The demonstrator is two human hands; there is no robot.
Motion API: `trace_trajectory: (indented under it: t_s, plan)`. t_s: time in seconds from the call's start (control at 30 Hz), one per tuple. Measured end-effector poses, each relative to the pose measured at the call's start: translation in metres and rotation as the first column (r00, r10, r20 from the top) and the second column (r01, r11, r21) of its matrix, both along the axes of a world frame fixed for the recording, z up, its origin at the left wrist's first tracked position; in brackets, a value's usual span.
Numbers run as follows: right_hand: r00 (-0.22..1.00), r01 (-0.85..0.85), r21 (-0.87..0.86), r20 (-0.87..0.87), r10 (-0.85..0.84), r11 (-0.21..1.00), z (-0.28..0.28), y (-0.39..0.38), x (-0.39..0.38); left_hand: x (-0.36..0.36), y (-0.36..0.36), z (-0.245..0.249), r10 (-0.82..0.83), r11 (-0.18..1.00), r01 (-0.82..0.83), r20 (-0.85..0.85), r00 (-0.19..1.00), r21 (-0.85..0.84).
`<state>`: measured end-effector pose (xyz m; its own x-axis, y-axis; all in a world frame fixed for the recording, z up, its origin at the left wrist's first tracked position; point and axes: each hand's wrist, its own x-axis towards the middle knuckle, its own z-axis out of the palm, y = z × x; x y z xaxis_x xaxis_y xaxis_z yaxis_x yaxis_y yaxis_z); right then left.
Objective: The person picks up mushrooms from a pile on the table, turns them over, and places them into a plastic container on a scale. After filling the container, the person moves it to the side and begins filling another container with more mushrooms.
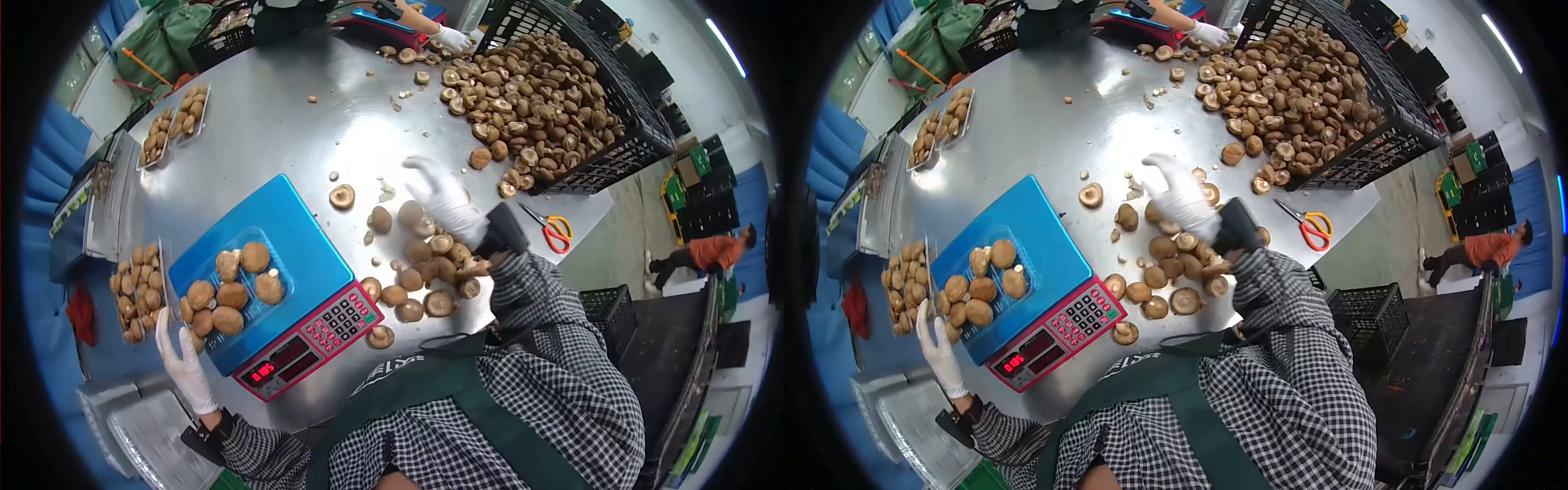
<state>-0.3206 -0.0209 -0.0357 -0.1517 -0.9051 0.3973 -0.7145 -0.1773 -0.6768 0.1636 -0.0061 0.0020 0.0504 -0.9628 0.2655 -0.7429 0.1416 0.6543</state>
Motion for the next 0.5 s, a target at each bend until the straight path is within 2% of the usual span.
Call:
trace_trajectory:
  t_s: [0.07, 0.13, 0.17, 0.2, 0.23, 0.27, 0.33, 0.4, 0.43, 0.47, 0.5]
  plan:
    - [0.958, 0.165, 0.185, 0.205, -0.202, 0.969, -0.007, 0.019, -0.058, -0.011, -0.002, 0.012, -0.023, 1.0, 0.023, -0.004, 1.0, -0.02]
    - [0.926, 0.351, 0.14, 0.096, -0.365, 0.926, -0.034, 0.031, -0.118, -0.052, 0.002, 0.038, -0.046, 0.999, 0.045, -0.099, 0.994, -0.021]
    - [0.909, 0.409, 0.128, 0.033, -0.416, 0.904, -0.047, 0.037, -0.146, -0.083, 0.006, 0.051, -0.047, 0.999, 0.044, -0.226, 0.973, -0.019]
    - [0.886, 0.462, 0.114, -0.027, -0.462, 0.88, -0.058, 0.043, -0.17, -0.106, 0.004, 0.057, -0.048, 0.999, 0.044, -0.216, 0.975, -0.025]
    - [0.869, 0.488, 0.062, -0.125, -0.479, 0.87, -0.062, 0.045, -0.187, -0.125, 0.002, 0.063, -0.15, 0.988, 0.145, -0.15, 0.977, -0.042]
    - [0.856, 0.515, 0.181, -0.055, -0.515, 0.838, -0.067, 0.045, -0.204, -0.146, 0.001, 0.07, -0.25, 0.968, 0.246, -0.082, 0.965, -0.05]
    - [0.85, 0.523, 0.208, -0.06, -0.523, 0.826, -0.071, 0.037, -0.225, -0.2, -0.001, 0.074, -0.359, 0.931, 0.364, -0.21, 0.909, -0.014]
    - [0.861, 0.505, 0.202, -0.188, -0.472, 0.839, -0.068, 0.02, -0.238, -0.255, -0.004, 0.08, -0.49, 0.869, 0.494, -0.116, 0.864, 0.005]
    - [0.865, 0.487, 0.198, -0.244, -0.439, 0.85, -0.066, 0.012, -0.241, -0.281, -0.005, 0.075, -0.526, 0.846, 0.532, -0.139, 0.839, 0.013]
    - [0.846, 0.5, 0.268, -0.358, -0.396, 0.824, -0.058, 0.005, -0.241, -0.305, -0.008, 0.072, -0.585, 0.804, 0.593, -0.124, 0.802, 0.046]
    - [0.85, 0.488, 0.329, -0.391, -0.354, 0.808, -0.057, -0.003, -0.244, -0.33, -0.009, 0.069, -0.626, 0.766, 0.639, -0.145, 0.766, 0.068]
